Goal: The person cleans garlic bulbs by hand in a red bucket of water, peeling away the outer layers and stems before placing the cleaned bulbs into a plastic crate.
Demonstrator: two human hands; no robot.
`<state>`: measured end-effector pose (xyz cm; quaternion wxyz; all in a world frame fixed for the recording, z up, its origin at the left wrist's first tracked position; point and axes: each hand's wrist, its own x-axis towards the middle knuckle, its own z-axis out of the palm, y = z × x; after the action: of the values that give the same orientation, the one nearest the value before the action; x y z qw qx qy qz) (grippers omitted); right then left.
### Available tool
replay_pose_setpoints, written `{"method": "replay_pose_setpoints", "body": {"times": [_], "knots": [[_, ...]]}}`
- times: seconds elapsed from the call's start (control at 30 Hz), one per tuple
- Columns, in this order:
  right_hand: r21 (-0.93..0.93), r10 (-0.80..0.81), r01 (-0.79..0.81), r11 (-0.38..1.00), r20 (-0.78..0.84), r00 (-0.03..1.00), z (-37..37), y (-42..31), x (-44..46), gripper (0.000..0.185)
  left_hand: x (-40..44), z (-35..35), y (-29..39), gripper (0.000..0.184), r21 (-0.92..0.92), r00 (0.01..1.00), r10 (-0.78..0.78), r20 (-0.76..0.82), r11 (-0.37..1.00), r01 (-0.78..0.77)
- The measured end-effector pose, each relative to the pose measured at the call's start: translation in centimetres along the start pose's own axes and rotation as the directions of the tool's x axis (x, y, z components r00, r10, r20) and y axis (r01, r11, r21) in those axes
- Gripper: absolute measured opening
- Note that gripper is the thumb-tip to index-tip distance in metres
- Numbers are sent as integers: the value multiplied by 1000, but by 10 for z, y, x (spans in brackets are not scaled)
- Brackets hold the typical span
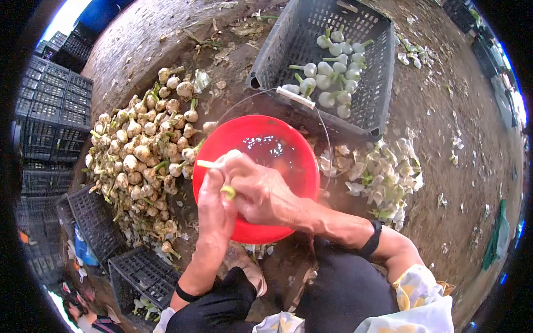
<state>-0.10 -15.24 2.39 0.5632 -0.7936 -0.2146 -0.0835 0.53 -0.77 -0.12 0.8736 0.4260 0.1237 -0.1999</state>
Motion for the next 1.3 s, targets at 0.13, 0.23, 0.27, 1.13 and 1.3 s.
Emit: {"method": "replay_pose_setpoints", "body": {"times": [0.13,0.23,0.27,1.13,1.3], "knots": [[456,317,-330,827,106,942,-2,-5,2,6,9,-2,0,32,-204,993,-106,-47,974,95],[786,668,-564,255,279,690,-36,26,-1,11,3,-6,8,36,-330,984,-142,105,929,169],[757,648,-534,376,197,735,-46,45,-10,9,4,-10,12,35,-323,969,-155,191,922,211],[257,708,-729,634,184,681,-36,14,3,16,-3,-9,18,27,-89,977,176,119,982,-166],[84,590,-677,731,421,689,-27,4,3,31,1,-7,11,34,-127,999,27,19,992,-24]]}}
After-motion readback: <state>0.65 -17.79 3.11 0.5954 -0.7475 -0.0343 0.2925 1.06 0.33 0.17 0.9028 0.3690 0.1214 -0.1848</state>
